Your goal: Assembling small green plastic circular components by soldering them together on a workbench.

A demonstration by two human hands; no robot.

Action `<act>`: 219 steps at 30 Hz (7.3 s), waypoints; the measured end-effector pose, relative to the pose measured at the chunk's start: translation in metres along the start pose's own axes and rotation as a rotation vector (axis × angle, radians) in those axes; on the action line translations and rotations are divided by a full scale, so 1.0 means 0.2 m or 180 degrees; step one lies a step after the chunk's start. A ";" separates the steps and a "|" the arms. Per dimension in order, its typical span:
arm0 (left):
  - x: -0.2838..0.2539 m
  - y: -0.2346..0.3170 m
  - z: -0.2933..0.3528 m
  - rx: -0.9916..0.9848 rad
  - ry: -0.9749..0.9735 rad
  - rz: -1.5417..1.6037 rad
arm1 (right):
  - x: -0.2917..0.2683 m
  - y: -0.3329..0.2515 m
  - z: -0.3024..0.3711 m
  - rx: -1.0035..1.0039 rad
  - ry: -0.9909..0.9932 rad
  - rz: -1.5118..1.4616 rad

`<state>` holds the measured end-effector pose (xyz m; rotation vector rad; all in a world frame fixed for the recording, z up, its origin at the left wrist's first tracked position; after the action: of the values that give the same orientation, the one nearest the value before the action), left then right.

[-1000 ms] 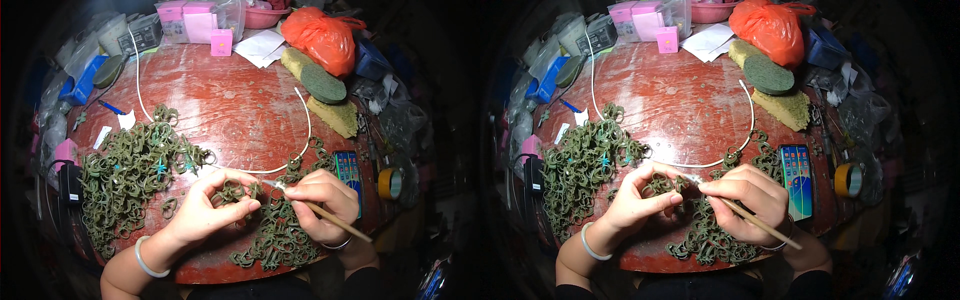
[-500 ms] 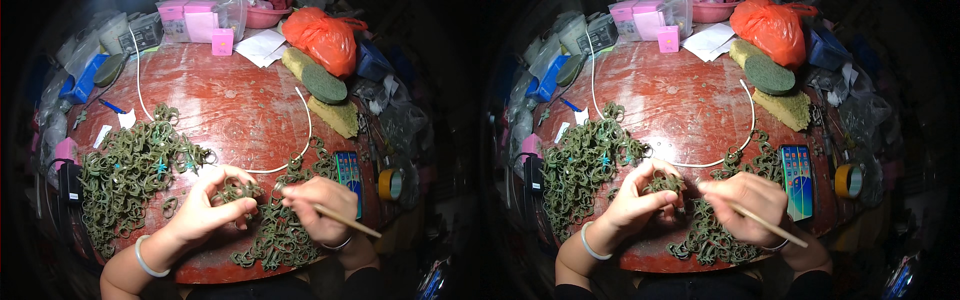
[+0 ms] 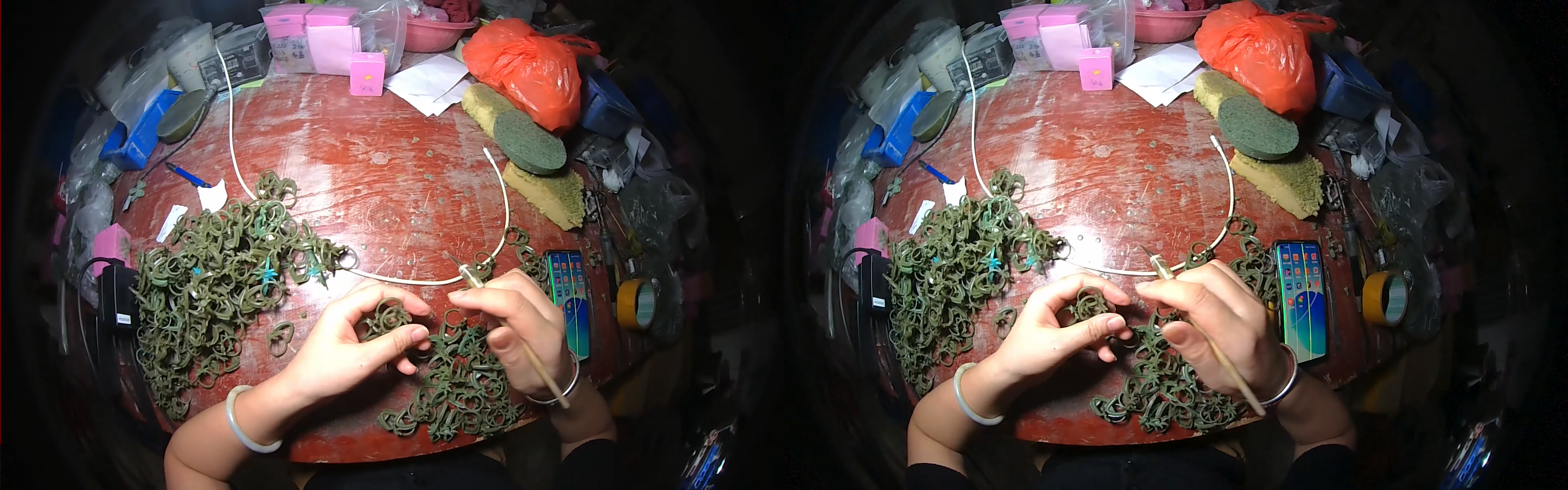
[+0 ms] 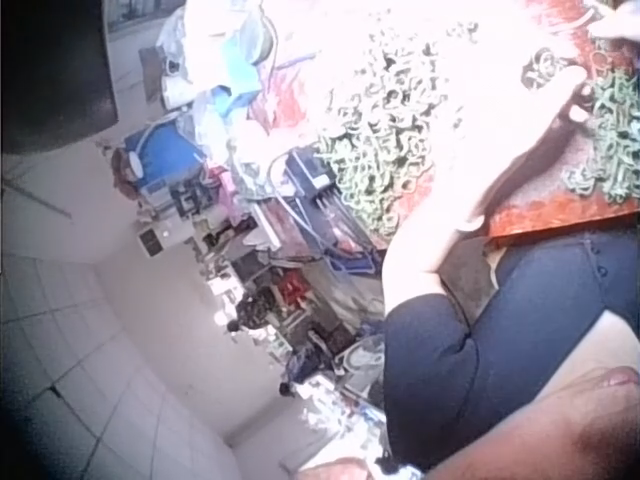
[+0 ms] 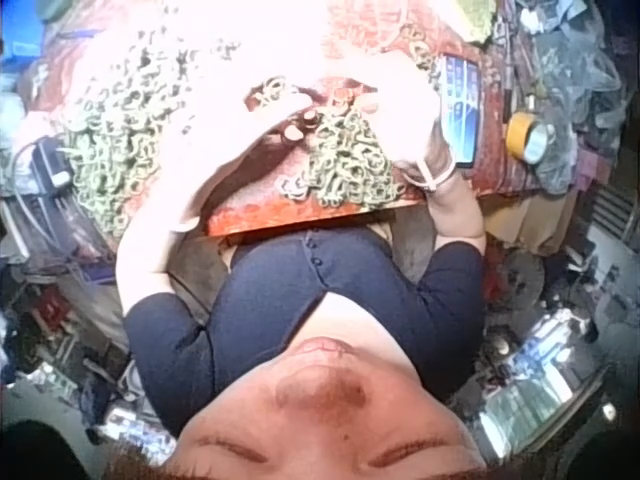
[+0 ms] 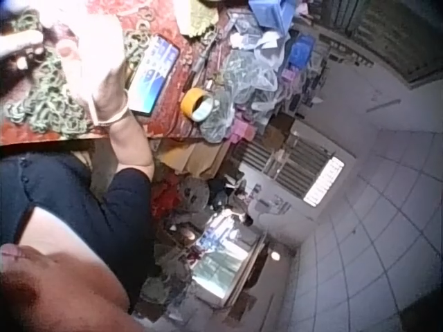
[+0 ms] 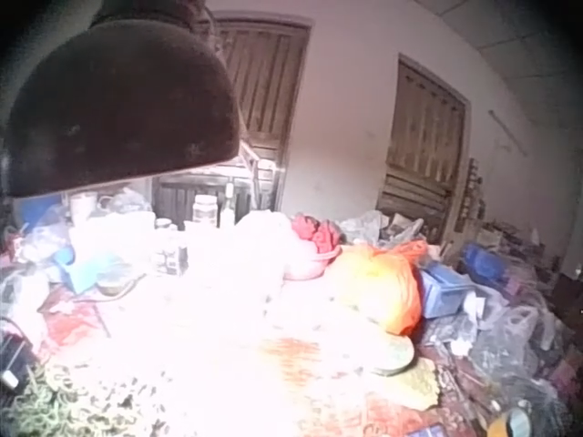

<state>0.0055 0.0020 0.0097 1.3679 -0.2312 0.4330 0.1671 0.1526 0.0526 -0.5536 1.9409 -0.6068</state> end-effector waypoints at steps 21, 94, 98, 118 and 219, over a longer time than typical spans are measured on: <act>0.05 0.04 0.02 -0.0112 -0.0353 -0.0028 | 0.09 -0.02 0.01 -0.0028 0.0046 -0.0394; 0.04 0.02 0.02 0.0128 0.0424 -0.0341 | 0.05 -0.06 0.05 0.0083 0.0326 -0.0573; 0.03 0.02 0.02 -0.0044 0.0363 -0.0196 | 0.03 -0.06 0.05 0.0092 0.0706 -0.0739; 0.01 0.02 0.02 -0.0359 -0.0046 -0.0100 | 0.04 -0.01 0.08 0.0508 0.0662 -0.1784; 0.04 0.04 0.01 -0.0191 -0.0230 0.0130 | 0.06 -0.02 0.03 0.0450 0.0325 -0.0117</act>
<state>0.0086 0.0026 0.0203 1.3230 -0.3295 0.4080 0.1681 0.1407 0.0442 -0.4780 1.9683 -0.8025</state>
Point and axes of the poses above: each hand's wrist, its own z-axis away from the middle knuckle, its own x-axis out of the palm, y = z × x, the point moved 1 cm from there along -z, towards the middle knuckle, and after that the axes turned 6 degrees about -y, right-handed, at the moved point
